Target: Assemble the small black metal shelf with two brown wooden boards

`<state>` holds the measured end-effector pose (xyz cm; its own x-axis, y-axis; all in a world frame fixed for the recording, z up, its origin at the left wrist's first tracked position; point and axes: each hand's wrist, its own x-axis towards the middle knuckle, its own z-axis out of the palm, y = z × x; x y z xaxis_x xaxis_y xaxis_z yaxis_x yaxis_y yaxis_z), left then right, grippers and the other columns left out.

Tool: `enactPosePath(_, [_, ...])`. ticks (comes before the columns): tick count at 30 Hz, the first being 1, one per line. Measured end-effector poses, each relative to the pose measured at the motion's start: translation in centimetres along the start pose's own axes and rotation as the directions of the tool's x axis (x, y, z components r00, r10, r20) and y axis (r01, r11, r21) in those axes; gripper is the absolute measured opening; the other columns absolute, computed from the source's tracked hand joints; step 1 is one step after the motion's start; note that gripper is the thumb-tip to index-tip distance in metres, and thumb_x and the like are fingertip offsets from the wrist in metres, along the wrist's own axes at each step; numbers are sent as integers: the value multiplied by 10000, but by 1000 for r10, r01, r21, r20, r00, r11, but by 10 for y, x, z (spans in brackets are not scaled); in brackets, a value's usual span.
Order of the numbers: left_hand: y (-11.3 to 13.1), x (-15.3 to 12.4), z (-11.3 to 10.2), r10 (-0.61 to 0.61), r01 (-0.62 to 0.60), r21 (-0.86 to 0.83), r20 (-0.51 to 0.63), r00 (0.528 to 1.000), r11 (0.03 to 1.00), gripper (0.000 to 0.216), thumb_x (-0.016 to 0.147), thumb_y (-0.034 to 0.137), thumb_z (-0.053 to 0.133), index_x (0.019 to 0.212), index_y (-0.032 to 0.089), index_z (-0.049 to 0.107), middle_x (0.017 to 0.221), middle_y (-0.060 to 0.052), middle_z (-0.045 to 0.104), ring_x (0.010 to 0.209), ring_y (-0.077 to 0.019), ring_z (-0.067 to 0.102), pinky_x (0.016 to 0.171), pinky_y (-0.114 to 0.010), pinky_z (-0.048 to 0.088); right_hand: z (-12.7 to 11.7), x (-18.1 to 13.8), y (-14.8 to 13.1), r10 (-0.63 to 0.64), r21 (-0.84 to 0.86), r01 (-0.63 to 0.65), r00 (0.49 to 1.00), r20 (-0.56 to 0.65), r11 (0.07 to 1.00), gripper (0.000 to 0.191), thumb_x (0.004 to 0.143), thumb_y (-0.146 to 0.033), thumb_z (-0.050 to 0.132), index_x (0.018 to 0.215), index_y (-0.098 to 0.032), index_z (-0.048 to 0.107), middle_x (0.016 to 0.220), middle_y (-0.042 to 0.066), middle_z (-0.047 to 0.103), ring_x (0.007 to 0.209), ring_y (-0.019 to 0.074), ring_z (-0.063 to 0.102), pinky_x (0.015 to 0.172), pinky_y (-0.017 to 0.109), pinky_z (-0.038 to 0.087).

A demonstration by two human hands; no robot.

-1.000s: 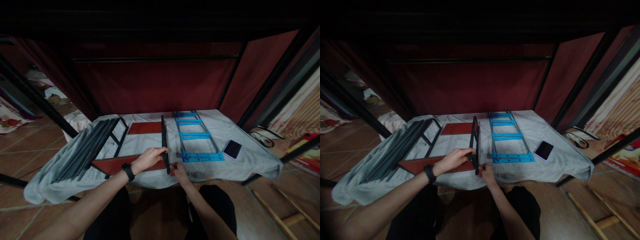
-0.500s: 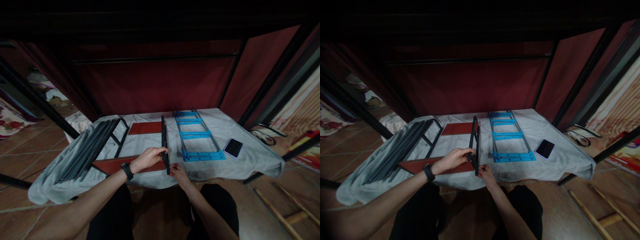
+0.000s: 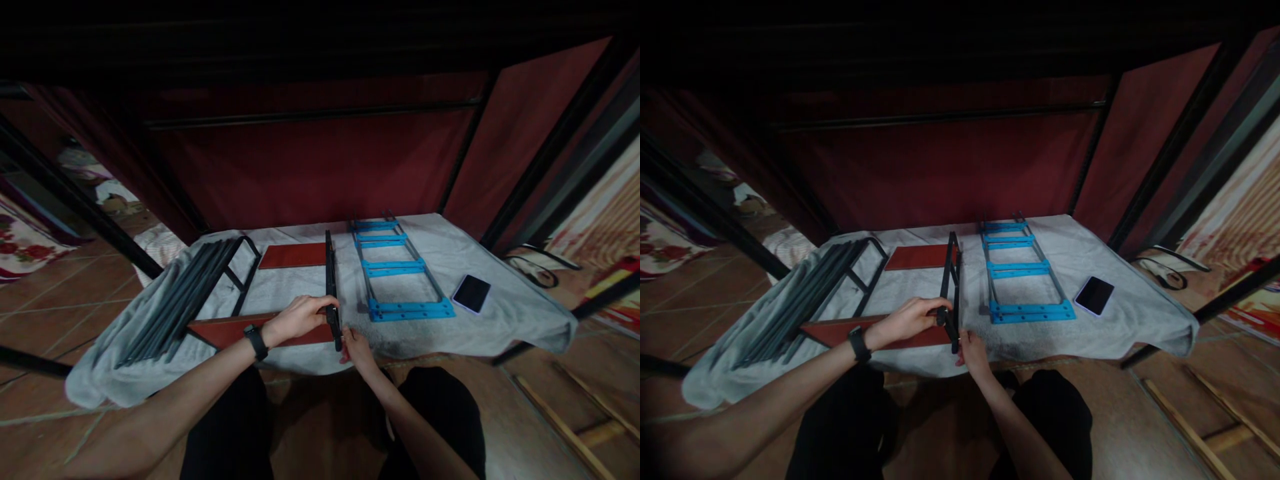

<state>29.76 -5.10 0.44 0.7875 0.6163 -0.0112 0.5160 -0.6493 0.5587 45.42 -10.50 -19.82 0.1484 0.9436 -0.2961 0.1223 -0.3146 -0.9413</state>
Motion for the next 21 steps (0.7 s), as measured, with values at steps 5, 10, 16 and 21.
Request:
enactPosePath(5, [-2,-1,2,-11,11,7,8,1000,1000,352,860,190,552,1199,268,603,947,11,686,870,-166,632,730,-212,440,4,0,9,-8,108,8,1000,1,994,196,873,-417,456,821,-229,450,623,-49,573,488,135,613,525,253,506])
enactPosePath(10, [-5,-5,5,-23,23,18,16,1000,1000,352,868,209,553,1212,266,605,937,11,691,862,-166,637,732,-213,444,5,-6,6,-62,81,59,998,26,995,244,892,-418,436,749,-225,477,501,-40,553,417,139,569,474,247,457])
enactPosePath(16, [-6,-6,5,-33,32,33,13,999,999,377,861,220,564,1233,263,603,980,5,700,892,-170,643,737,-211,447,8,-7,4,27,125,-33,998,54,992,376,927,-514,346,764,-214,505,487,-6,581,394,152,572,447,259,454])
enactPosePath(21, [-9,-5,5,-30,31,46,-10,999,998,376,866,206,555,1233,275,606,946,16,699,872,-160,645,730,-204,441,10,-7,5,66,200,-77,996,57,977,205,899,-426,431,932,-227,467,520,-55,581,494,167,649,542,270,520])
